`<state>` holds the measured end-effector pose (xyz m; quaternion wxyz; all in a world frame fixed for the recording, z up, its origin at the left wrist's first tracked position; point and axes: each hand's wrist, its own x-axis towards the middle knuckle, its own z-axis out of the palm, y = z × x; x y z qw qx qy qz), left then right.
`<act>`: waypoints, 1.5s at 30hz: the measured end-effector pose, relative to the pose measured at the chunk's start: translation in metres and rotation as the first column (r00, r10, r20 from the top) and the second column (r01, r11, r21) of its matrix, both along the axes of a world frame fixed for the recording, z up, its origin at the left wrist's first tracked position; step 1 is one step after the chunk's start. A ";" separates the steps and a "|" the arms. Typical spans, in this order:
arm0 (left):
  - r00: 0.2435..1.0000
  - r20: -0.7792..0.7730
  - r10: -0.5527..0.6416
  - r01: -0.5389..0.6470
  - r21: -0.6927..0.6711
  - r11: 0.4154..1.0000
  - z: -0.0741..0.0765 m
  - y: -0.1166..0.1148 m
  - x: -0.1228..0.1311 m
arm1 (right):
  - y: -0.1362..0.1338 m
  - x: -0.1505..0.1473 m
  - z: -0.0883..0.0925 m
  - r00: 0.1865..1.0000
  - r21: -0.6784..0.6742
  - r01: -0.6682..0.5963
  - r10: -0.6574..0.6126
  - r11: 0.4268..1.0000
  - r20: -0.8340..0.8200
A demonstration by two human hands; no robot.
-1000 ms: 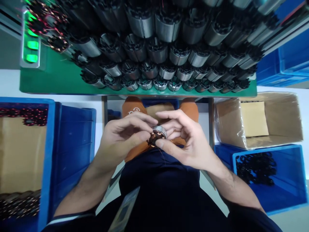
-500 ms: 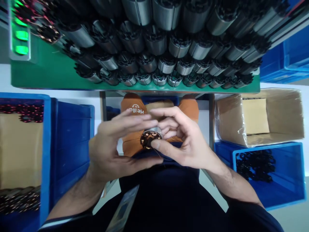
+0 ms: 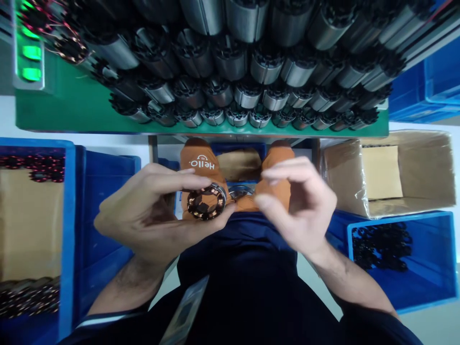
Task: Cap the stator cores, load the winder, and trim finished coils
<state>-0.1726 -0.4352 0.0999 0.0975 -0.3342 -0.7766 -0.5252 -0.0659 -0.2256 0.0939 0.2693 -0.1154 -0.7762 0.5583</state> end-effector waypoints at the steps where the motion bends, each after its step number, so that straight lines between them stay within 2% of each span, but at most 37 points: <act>1: 1.000 0.009 0.005 -0.005 -0.012 1.000 0.001 0.001 0.000 | -0.003 0.002 0.001 0.999 0.068 -0.045 0.045 0.997 0.006; 4: 1.000 0.005 0.008 -0.007 -0.033 0.999 0.001 0.001 0.000 | -0.006 0.005 0.005 0.989 0.174 -0.149 0.146 0.973 0.034; 7: 1.000 -0.016 0.003 -0.004 -0.047 0.999 -0.003 0.003 -0.001 | 0.000 0.002 0.008 0.983 0.196 -0.185 0.179 0.963 0.048; 9: 0.999 -0.018 -0.041 0.040 -0.046 0.998 -0.006 0.004 -0.001 | 0.004 -0.001 0.010 0.981 0.175 -0.193 0.188 0.965 0.045; 11: 0.993 -0.003 -0.118 0.118 -0.006 0.993 -0.009 0.007 0.000 | 0.001 -0.004 0.011 0.987 0.080 -0.160 0.157 0.984 0.044; 13: 0.988 0.000 -0.156 0.156 0.035 0.987 -0.010 0.010 0.001 | -0.009 -0.006 0.010 0.990 -0.106 -0.103 0.112 0.989 0.084; 14: 0.989 -0.008 -0.149 0.150 0.034 0.988 -0.011 0.011 0.002 | -0.015 -0.006 0.008 0.987 -0.219 -0.080 0.108 0.973 0.116; 17: 0.994 -0.054 -0.090 0.088 -0.039 0.995 -0.016 0.012 0.003 | -0.034 -0.005 -0.001 0.971 -0.490 -0.076 0.176 0.869 0.162; 20: 0.987 -0.140 -0.075 0.065 -0.074 0.995 -0.024 0.012 0.004 | -0.044 -0.002 -0.011 0.971 -0.574 -0.072 0.189 0.815 0.146; 23: 0.976 -0.204 -0.076 0.057 -0.096 0.994 -0.028 0.011 0.007 | -0.043 -0.002 -0.013 0.974 -0.580 -0.070 0.181 0.811 0.134; 25: 0.973 -0.219 -0.071 0.048 -0.106 0.993 -0.027 0.010 0.009 | -0.035 -0.004 -0.008 0.968 -0.545 -0.115 0.218 0.830 0.128; 27: 0.978 -0.195 -0.070 0.053 -0.093 0.994 -0.022 0.008 0.009 | -0.020 -0.009 0.002 0.947 -0.422 -0.205 0.287 0.883 0.141; 28: 0.988 -0.125 -0.091 0.081 -0.082 0.993 -0.021 0.007 0.007 | -0.011 -0.011 0.008 0.934 -0.321 -0.258 0.320 0.911 0.157; 29: 0.988 0.018 -0.151 0.152 -0.061 0.987 -0.020 0.006 0.005 | -0.002 -0.014 0.015 0.921 -0.195 -0.317 0.350 0.928 0.169; 30: 0.948 0.204 -0.243 0.252 -0.020 0.967 -0.021 0.004 0.001 | 0.008 -0.016 0.022 0.906 -0.064 -0.377 0.382 0.924 0.183; 31: 0.847 0.397 -0.353 0.370 0.037 0.928 -0.023 0.003 -0.003 | 0.017 -0.018 0.028 0.885 0.052 -0.436 0.418 0.898 0.203; 32: 0.695 0.555 -0.457 0.479 0.116 0.870 -0.028 0.003 -0.006 | 0.025 -0.018 0.034 0.862 0.132 -0.488 0.451 0.863 0.233; 33: 0.552 0.645 -0.529 0.540 0.207 0.816 -0.033 0.002 -0.009 | 0.031 -0.017 0.037 0.836 0.170 -0.529 0.476 0.831 0.274; 34: 0.484 0.674 -0.558 0.546 0.266 0.795 -0.038 0.001 -0.009 | 0.035 -0.015 0.039 0.813 0.161 -0.553 0.487 0.817 0.320; 35: 0.525 0.656 -0.542 0.507 0.270 0.819 -0.044 0.000 -0.008 | 0.038 -0.012 0.039 0.794 0.103 -0.553 0.485 0.827 0.366; 37: 0.801 0.478 -0.360 0.332 0.146 0.932 -0.050 0.000 0.001 | 0.037 -0.006 0.033 0.758 -0.109 -0.490 0.485 0.865 0.437; 38: 0.926 0.300 -0.230 0.221 0.063 0.973 -0.050 0.000 0.006 | 0.035 -0.003 0.029 0.731 -0.228 -0.456 0.508 0.860 0.456; 39: 0.987 0.092 -0.130 0.132 -0.016 0.991 -0.049 0.001 0.012 | 0.033 -0.002 0.026 0.704 -0.326 -0.433 0.541 0.840 0.460; 40: 0.992 -0.082 -0.093 0.087 -0.075 0.993 -0.046 0.002 0.016 | 0.032 -0.001 0.023 0.683 -0.378 -0.433 0.571 0.818 0.455; 41: 0.980 -0.175 -0.096 0.080 -0.098 0.992 -0.043 0.003 0.018 | 0.032 -0.001 0.022 0.682 -0.358 -0.456 0.578 0.815 0.448; 42: 0.979 -0.164 -0.125 0.110 -0.096 0.989 -0.039 0.005 0.019 | 0.034 -0.002 0.022 0.703 -0.263 -0.490 0.555 0.831 0.444; 43: 0.981 -0.057 -0.184 0.180 -0.067 0.981 -0.035 0.006 0.017 | 0.038 -0.004 0.025 0.736 -0.121 -0.519 0.515 0.846 0.439; 44: 0.951 0.124 -0.282 0.286 -0.015 0.958 -0.031 0.006 0.015 | 0.044 -0.006 0.030 0.767 0.025 -0.536 0.474 0.844 0.433; 45: 0.857 0.327 -0.398 0.402 0.059 0.914 -0.027 0.006 0.011 | 0.051 -0.008 0.035 0.785 0.139 -0.535 0.430 0.833 0.445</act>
